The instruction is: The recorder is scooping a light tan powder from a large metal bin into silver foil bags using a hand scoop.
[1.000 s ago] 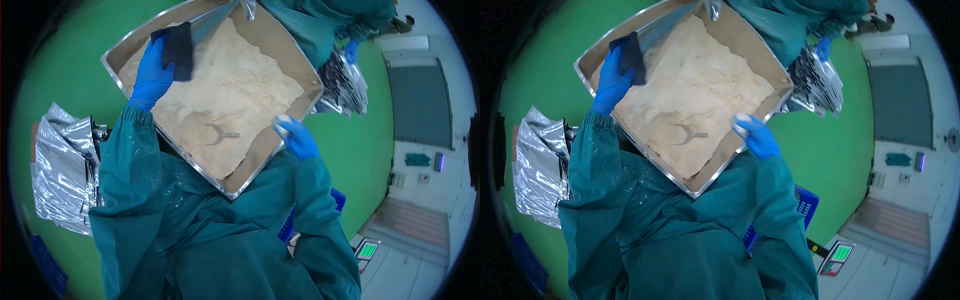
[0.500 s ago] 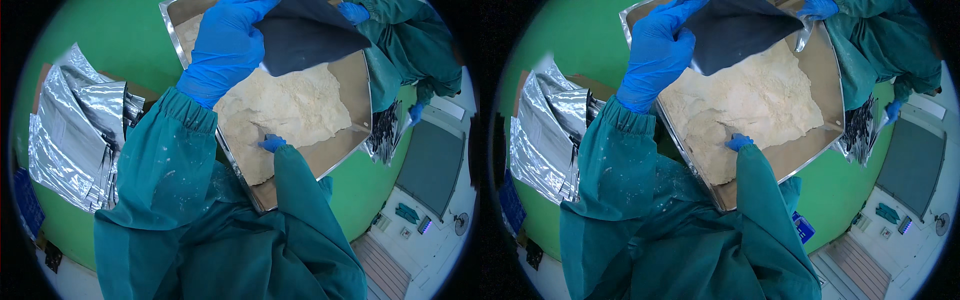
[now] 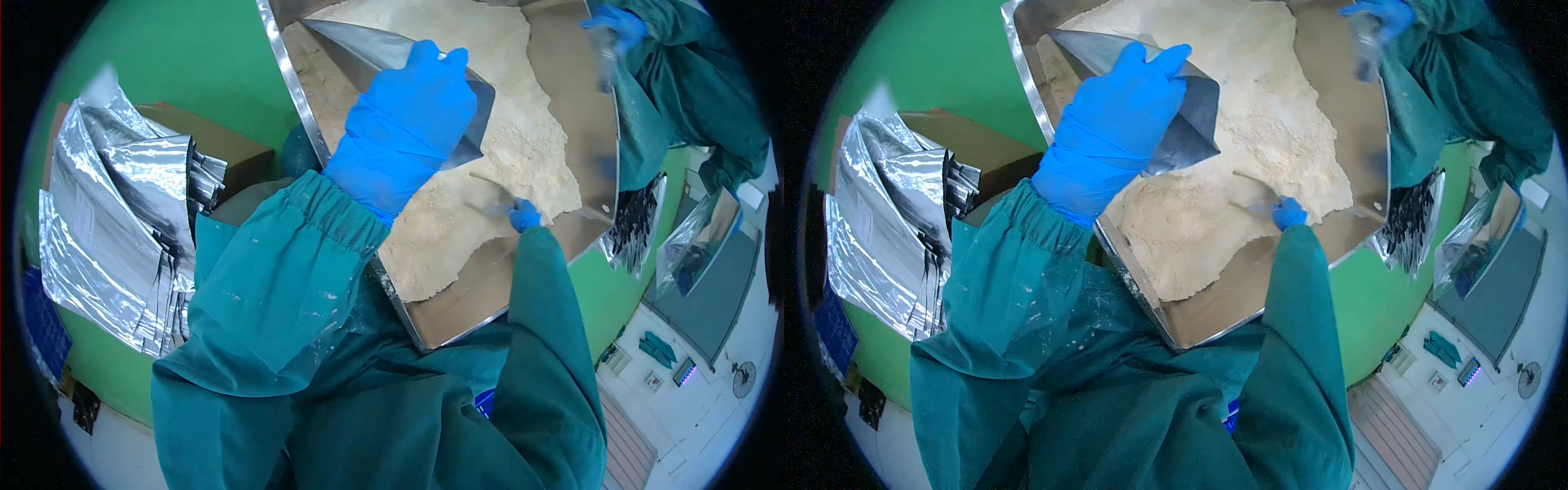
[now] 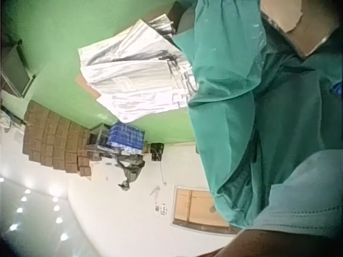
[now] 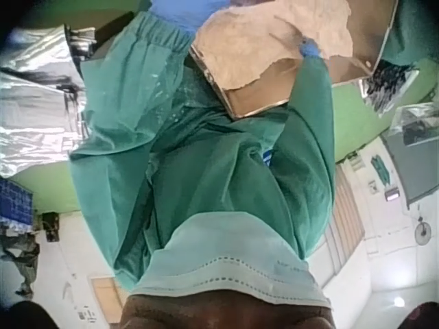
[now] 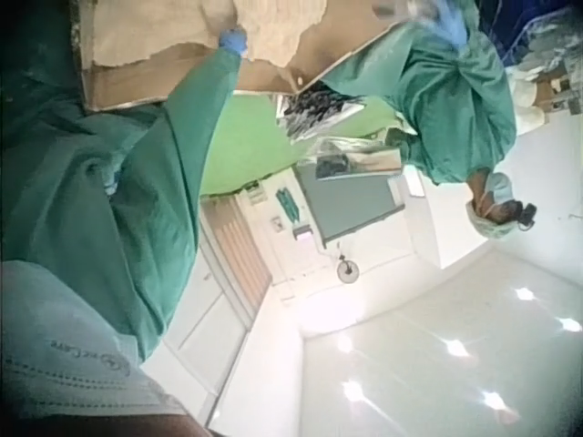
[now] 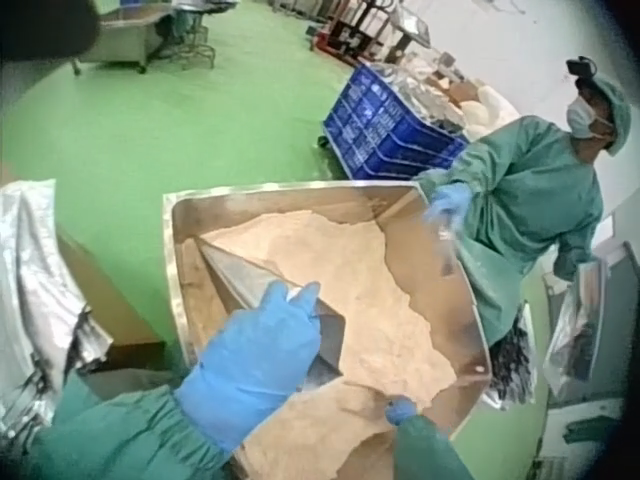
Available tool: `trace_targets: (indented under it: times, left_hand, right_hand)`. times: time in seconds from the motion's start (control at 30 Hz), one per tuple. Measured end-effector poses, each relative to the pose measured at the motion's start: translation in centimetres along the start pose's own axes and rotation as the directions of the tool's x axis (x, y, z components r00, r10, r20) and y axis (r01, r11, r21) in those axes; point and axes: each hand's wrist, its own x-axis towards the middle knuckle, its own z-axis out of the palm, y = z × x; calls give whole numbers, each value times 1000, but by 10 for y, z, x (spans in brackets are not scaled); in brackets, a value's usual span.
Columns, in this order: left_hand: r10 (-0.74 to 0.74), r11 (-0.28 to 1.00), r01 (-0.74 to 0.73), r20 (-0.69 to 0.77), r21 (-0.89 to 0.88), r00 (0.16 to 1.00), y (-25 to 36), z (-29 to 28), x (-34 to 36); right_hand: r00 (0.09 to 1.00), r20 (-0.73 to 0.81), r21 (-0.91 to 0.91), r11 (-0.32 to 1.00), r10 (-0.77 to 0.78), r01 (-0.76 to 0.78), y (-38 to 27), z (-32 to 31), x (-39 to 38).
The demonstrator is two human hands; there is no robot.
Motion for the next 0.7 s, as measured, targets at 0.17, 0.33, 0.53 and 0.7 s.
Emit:
trace_targets:
  times: [0.17, 0.33, 0.53, 0.7]
  left_hand:
    - [-49, 999, 50, 76, -17, 996, 3, 13, 1]
    - [-150, 974, 163, 92, -155, 984, 4, 20, -1]
    - [-146, 962, 182, 183, -201, 972, 7, 27, -4]
    - [-112, 974, 161, 277, -160, 954, 19, 24, -6]
  right_hand:
    - [933, -15, 283, 893, -360, 350, -127, 102, 6]
    - [960, 219, 639, 769, -173, -7, -186, 94, -22]
    - [968, 203, 619, 786, -146, -11, -131, -24, -104]
    - [986, -15, 568, 810, -168, 147, -99, -130, -169]
